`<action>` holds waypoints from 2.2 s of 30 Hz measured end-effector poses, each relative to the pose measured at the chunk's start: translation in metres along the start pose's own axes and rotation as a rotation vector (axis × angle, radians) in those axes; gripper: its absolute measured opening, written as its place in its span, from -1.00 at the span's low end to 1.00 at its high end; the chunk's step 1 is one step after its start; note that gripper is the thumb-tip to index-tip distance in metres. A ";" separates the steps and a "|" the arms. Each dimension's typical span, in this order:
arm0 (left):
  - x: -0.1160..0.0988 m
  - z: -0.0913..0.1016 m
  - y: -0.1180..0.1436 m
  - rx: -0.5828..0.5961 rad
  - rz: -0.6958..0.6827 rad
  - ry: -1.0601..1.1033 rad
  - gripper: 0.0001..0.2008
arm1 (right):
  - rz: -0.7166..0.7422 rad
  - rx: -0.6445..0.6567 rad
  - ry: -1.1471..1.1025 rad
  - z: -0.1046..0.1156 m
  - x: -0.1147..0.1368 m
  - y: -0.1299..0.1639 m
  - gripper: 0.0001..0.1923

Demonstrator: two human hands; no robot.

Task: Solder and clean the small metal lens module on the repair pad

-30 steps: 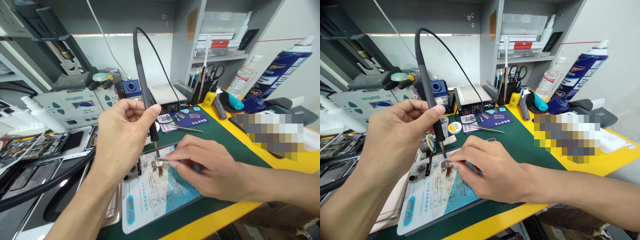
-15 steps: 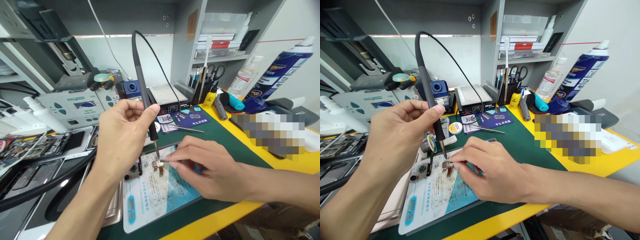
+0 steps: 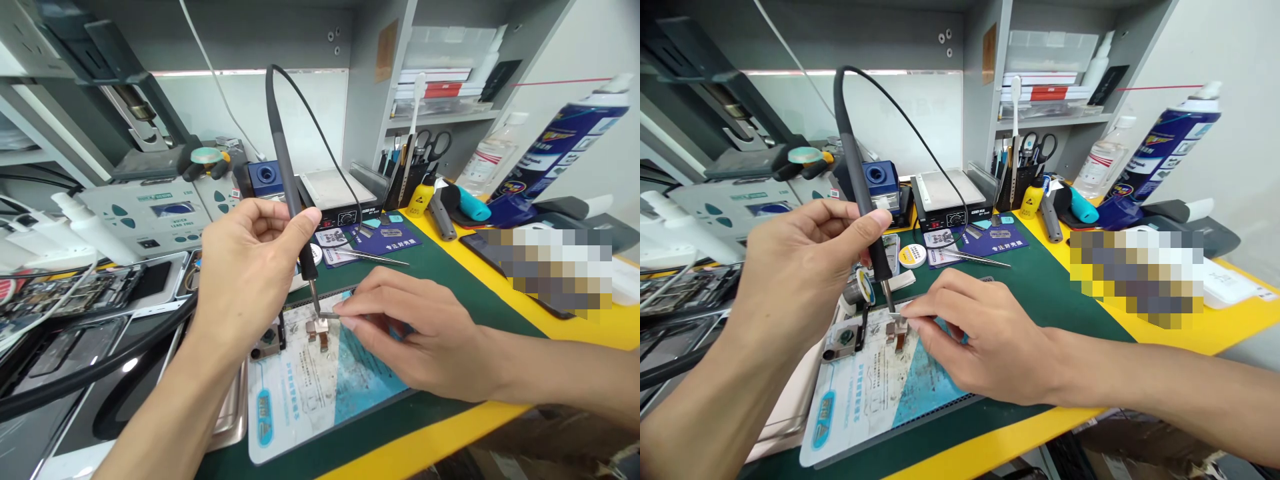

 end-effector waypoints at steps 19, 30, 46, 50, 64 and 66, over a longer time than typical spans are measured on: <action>0.000 0.001 0.001 -0.012 0.011 -0.021 -0.76 | 0.021 0.049 0.083 -0.003 0.001 0.002 -0.83; 0.001 0.003 -0.001 -0.022 -0.001 -0.031 -0.74 | 0.022 -0.016 0.017 0.001 0.003 0.003 -0.80; -0.003 0.003 -0.001 -0.037 0.004 -0.043 -0.75 | 0.024 -0.027 0.005 0.002 0.002 0.000 -0.76; -0.002 0.003 0.000 -0.035 0.020 -0.025 -0.75 | 0.021 -0.021 -0.008 0.001 0.001 0.001 -0.75; 0.000 0.002 -0.001 -0.022 0.007 -0.024 -0.75 | 0.011 0.012 0.004 -0.003 0.000 0.001 -0.80; 0.001 0.002 -0.001 -0.028 0.017 -0.024 -0.74 | 0.003 0.029 0.010 -0.004 0.000 0.001 -0.82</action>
Point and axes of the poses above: each hand's wrist, its own y-axis away from the middle knuckle, its own z-axis out of the back of the hand, x = y × z, the point moved 9 cm from there along -y, towards the middle knuckle, and after that the axes turned 6 degrees about z, right-handed, at the moved point
